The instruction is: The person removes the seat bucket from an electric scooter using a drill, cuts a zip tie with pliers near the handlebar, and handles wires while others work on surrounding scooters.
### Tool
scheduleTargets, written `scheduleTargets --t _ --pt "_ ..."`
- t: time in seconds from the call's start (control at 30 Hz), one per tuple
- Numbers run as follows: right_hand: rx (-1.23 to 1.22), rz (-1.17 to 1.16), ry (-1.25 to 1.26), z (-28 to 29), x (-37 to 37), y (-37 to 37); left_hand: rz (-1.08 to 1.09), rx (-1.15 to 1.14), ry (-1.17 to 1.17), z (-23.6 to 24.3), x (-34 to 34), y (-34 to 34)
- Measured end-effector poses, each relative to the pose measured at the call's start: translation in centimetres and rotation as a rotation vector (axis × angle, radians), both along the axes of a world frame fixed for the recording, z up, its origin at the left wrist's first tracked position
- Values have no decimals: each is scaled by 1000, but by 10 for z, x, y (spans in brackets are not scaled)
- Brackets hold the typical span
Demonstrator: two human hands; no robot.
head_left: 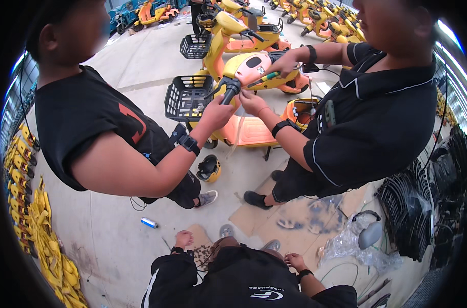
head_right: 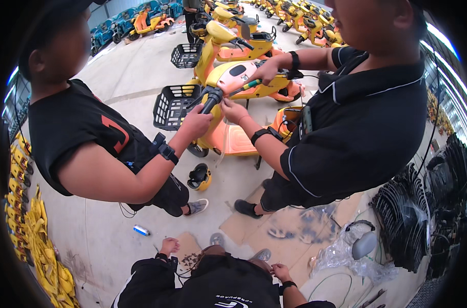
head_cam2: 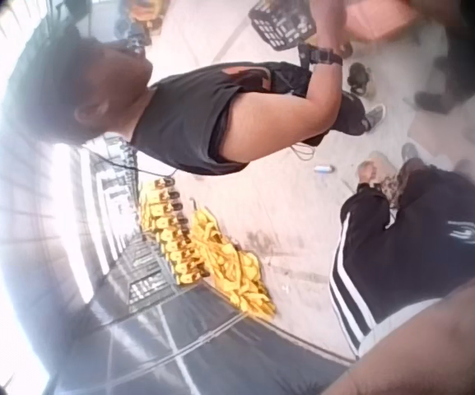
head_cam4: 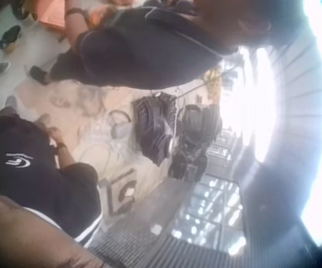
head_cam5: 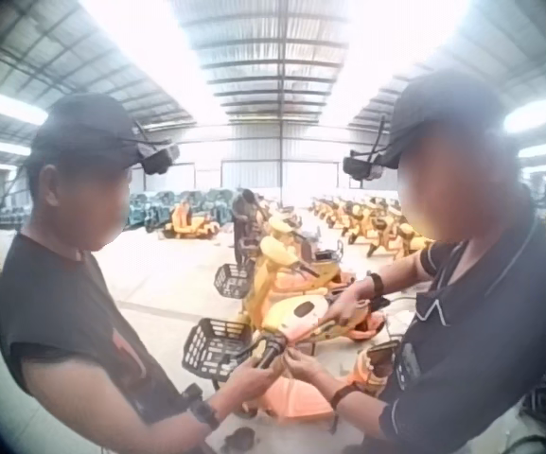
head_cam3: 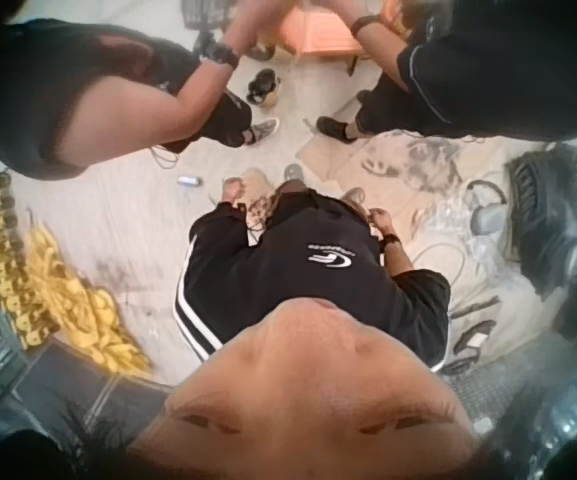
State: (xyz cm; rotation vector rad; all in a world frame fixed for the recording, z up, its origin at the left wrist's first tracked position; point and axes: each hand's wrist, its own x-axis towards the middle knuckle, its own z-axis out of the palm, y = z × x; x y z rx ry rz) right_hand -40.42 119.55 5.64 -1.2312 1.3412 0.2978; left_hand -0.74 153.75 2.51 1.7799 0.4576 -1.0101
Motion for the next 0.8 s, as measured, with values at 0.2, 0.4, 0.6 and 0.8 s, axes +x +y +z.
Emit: scheduleTargets --t 0.2,0.4,0.6,0.8 --pt "-22 -108 88 -4 -28 -33 -95 -12 -39 13 -17 -40" --pt "-17 -200 33 -12 -46 -45 -98 50 13 24 -44 -50" --pt "-21 -155 -26 -3 -39 -33 -127 54 51 11 -56 -45" --pt "-10 -189 25 20 -24 -35 -145 76 61 11 -65 -45"
